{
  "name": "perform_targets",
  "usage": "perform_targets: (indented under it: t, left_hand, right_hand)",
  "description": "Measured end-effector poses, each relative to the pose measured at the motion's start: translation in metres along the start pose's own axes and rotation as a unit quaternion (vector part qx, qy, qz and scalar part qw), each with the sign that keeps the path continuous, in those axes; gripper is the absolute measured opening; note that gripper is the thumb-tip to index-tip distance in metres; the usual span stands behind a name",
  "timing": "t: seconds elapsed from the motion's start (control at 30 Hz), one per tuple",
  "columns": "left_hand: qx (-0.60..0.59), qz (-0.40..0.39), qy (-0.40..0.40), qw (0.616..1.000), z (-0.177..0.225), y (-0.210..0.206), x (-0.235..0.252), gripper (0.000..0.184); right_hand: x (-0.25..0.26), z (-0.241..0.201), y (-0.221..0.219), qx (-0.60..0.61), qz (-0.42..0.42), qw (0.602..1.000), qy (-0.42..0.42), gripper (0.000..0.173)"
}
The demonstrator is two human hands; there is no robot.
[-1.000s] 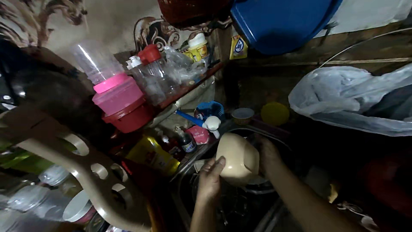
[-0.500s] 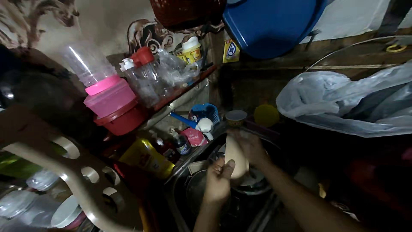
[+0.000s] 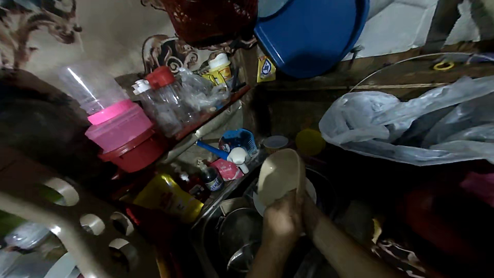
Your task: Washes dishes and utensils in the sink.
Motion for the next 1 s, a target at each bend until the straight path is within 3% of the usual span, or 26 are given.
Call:
perform_targets:
  t: [0.07, 0.13, 0.23, 0.3, 0.4, 0.53, 0.63, 0.7, 0.8, 0.87, 0.93, 1.0]
  left_hand:
    - [0.054, -0.013, 0.001, 0.998, -0.025, -0.010, 0.001, 0.025]
    - [0.073, -0.044, 0.018, 0.996, -0.030, -0.010, -0.003, 0.024]
    - [0.078, -0.038, -0.046, 0.995, -0.003, -0.008, -0.010, 0.022]
    - [0.060, -0.014, -0.057, 0.997, -0.001, -0.008, -0.008, 0.023]
    - [0.076, -0.014, 0.003, 0.997, -0.018, -0.005, 0.004, 0.024]
    - [0.087, -0.089, 0.051, 0.991, -0.001, 0.014, 0.005, 0.029]
    - [0.084, -0.112, 0.044, 0.989, 0.008, 0.022, 0.008, 0.029]
    - [0.109, -0.126, 0.067, 0.984, -0.003, 0.029, 0.018, 0.031]
    - [0.140, -0.156, 0.096, 0.973, -0.015, 0.042, 0.028, 0.033]
    - [0.196, -0.212, 0.139, 0.947, -0.013, 0.047, 0.028, 0.037]
    - [0.236, -0.241, 0.170, 0.926, -0.014, 0.047, 0.024, 0.036]
    - [0.259, -0.219, 0.160, 0.927, -0.024, 0.038, 0.012, 0.033]
  right_hand:
    - [0.003, 0.000, -0.012, 0.136, 0.124, 0.982, -0.047, 0.027]
    - [0.006, -0.014, -0.009, 0.121, 0.177, 0.977, -0.022, 0.030]
    - [0.019, -0.032, 0.015, 0.035, 0.152, 0.983, 0.101, 0.040]
    - [0.017, -0.037, 0.009, 0.078, 0.120, 0.986, 0.087, 0.036]
    - [0.007, -0.015, -0.012, 0.089, 0.168, 0.981, 0.042, 0.033]
    - [-0.005, -0.015, -0.016, -0.083, 0.177, 0.978, 0.069, 0.040]
    - [0.014, -0.023, -0.012, -0.010, 0.193, 0.978, 0.082, 0.038]
    - [0.023, -0.023, -0.013, 0.029, 0.160, 0.983, 0.081, 0.032]
    - [0.045, -0.020, 0.004, -0.131, 0.145, 0.977, 0.085, 0.032]
    - [0.062, -0.020, 0.019, -0.365, 0.088, 0.922, 0.091, 0.034]
    - [0.066, -0.023, 0.015, -0.603, 0.003, 0.796, 0.049, 0.034]
    - [0.065, -0.015, 0.005, -0.717, -0.045, 0.695, 0.014, 0.036]
Point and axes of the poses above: each hand's wrist, its own x-axis towards the middle knuckle, its own y-axis out of the back of the hand, z = x × y, the point moved 1 cm from there along x, towards the middle knuckle, and after that the axes turned 3 degrees about y, right-handed, at the moved point
